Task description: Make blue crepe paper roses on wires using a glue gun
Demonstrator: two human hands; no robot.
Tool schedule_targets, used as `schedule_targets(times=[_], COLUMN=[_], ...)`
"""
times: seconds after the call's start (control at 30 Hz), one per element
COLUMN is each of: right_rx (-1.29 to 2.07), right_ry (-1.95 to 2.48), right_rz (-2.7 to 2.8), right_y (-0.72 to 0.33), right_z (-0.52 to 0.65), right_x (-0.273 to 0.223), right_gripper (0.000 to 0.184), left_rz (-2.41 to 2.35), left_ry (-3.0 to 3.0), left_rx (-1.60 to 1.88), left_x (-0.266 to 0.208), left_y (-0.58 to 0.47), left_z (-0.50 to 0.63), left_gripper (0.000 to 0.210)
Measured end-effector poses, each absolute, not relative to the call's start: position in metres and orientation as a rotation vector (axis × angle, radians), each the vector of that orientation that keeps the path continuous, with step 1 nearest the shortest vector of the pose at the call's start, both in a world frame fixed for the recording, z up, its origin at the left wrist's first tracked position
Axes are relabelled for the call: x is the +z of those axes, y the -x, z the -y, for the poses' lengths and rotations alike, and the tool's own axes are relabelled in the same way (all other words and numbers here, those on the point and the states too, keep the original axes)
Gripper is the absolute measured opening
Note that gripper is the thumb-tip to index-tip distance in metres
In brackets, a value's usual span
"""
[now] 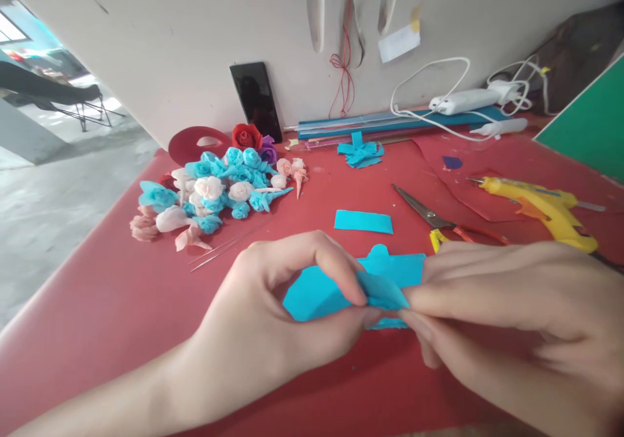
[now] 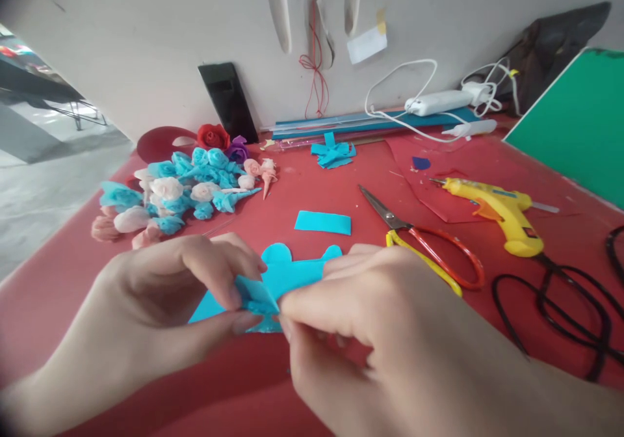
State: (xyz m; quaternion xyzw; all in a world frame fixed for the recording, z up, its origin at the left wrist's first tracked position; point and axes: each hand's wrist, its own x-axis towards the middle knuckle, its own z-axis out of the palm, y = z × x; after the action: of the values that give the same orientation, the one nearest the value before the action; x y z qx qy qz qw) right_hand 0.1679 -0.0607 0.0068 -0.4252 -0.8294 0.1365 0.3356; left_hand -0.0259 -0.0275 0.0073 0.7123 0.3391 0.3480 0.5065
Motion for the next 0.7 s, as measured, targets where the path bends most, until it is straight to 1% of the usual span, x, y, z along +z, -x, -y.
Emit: schedule_targets(times=[0.1, 0.3, 0.5, 0.7], right_rx=[0.418, 0.382, 0.381, 0.258], right_ry=[1.07, 1.054, 1.054, 1.053], right_rz=[2.134, 2.126, 2.152, 2.191], right_y=[-0.1678, -0.1668, -0.1663, -0.1672], right_z=[0.0603, 0.0582, 0.0596, 0.0599], right_x=[0.0062, 0.006, 0.008, 0.0073], right_gripper=[0.031, 0.034, 0.029, 0.029], left_rz=[-0.823, -0.813, -0.801, -0.78], left_ry=[-1.669, -1.642, -1.614, -1.486], left_rx=[0.835, 0.831, 0.809, 0.827], left_x=[0.0086, 0.0101, 0.0082, 0.0084], left_y=[0.0241, 0.0234, 0.0242, 0.0196], left_z=[0.0274, 0.0285, 0.0268, 0.0275], left_gripper=[0.019, 0.016, 0.015, 0.02])
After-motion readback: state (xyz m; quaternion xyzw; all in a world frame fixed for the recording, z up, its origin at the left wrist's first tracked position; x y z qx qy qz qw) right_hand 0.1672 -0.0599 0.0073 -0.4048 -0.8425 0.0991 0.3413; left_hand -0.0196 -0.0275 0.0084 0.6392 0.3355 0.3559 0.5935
